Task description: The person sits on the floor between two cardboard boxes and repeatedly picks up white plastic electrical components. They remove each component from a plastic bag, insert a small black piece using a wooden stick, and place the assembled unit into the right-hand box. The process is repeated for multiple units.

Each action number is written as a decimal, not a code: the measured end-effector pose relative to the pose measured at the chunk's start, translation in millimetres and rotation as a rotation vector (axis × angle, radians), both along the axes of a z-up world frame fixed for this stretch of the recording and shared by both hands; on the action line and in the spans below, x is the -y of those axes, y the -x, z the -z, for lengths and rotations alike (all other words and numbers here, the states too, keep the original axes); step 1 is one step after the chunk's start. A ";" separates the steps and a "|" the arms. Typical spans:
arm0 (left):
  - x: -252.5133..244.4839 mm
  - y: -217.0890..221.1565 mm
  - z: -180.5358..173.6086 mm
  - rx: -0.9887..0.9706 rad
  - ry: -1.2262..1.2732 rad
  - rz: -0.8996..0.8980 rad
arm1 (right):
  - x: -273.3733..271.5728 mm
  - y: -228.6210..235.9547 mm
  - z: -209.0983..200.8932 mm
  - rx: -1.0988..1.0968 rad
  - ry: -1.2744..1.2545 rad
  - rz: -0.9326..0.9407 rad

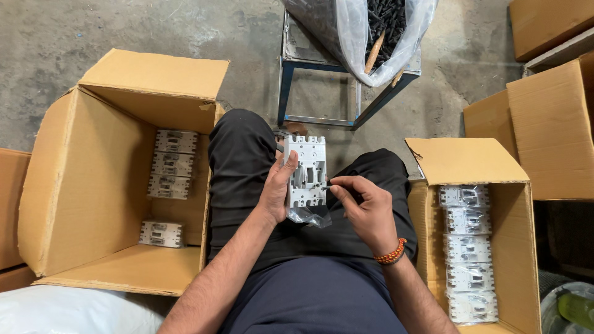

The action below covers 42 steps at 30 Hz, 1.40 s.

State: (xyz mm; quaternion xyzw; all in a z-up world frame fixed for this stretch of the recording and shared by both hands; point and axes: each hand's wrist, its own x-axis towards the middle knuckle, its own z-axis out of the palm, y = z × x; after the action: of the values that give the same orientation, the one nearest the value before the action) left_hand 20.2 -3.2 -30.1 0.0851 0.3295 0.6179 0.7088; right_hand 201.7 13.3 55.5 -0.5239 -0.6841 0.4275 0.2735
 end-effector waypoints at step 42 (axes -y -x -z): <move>-10.3 0.7 -1.5 0.030 0.041 -0.044 | -136.4 -8.2 7.9 0.033 -0.108 0.101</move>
State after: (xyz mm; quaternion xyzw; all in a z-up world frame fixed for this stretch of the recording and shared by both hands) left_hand 19.5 7.0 -28.6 0.0541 0.3331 0.6276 0.7016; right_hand 209.9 149.7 47.5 -0.5492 -0.6833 0.3670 0.3112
